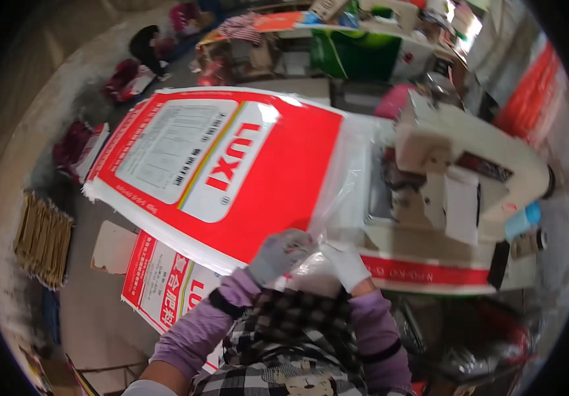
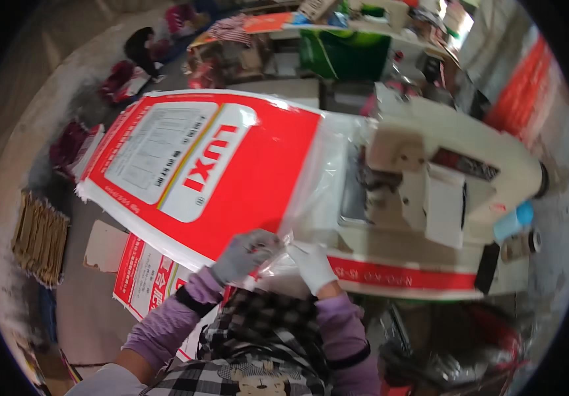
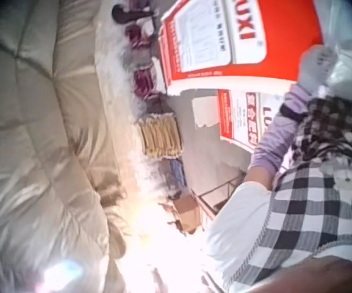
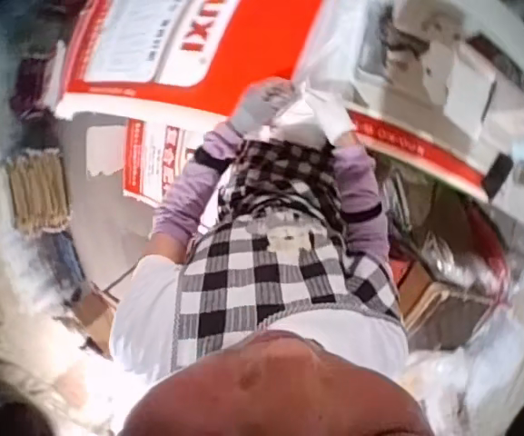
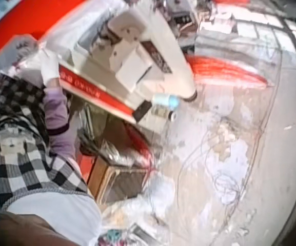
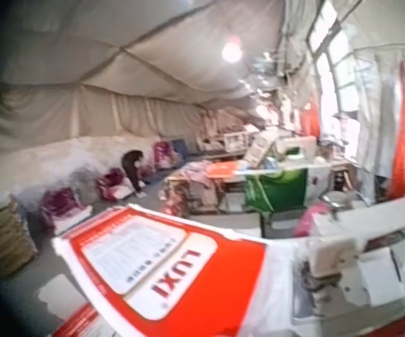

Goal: Sewing the edges of large plastic fertilizer bags using an industrial sewing machine.

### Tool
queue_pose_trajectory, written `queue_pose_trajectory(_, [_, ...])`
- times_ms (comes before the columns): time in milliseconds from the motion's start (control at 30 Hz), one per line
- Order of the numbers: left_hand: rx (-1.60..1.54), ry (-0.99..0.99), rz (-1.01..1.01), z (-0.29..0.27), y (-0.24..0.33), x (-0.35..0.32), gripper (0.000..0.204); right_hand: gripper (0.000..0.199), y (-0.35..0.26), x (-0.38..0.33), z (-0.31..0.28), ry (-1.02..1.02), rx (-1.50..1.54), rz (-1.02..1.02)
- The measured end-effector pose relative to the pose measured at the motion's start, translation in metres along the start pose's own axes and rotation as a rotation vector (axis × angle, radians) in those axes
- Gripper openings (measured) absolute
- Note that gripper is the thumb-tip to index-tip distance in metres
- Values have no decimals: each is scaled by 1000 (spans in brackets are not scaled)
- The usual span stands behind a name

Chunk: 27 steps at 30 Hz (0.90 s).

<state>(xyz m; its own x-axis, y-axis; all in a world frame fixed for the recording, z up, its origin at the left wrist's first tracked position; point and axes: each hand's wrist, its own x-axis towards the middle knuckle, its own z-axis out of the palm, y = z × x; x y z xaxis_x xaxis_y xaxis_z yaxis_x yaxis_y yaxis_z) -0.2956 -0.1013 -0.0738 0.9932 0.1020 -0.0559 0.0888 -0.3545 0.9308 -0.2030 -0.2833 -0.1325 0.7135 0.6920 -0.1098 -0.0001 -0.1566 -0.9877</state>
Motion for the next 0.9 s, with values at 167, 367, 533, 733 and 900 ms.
queue_pose_trajectory(167, [-420,-9,-273,8,-4,12,10,32,0,-4,32,278,244,13])
queue_pose_trajectory(367, [-427,126,-143,-1,16,12,7,35,-2,-19,42,466,193,60])
queue_pose_trajectory(533, [-560,240,39,-6,21,-9,8,35,-28,-37,9,704,-462,-283])
queue_pose_trajectory(733, [-724,218,-70,7,-13,-1,18,30,-77,-9,74,390,4,-205])
queue_pose_trajectory(900, [1043,-148,-235,-15,4,-5,35,12,-45,2,83,375,226,-354])
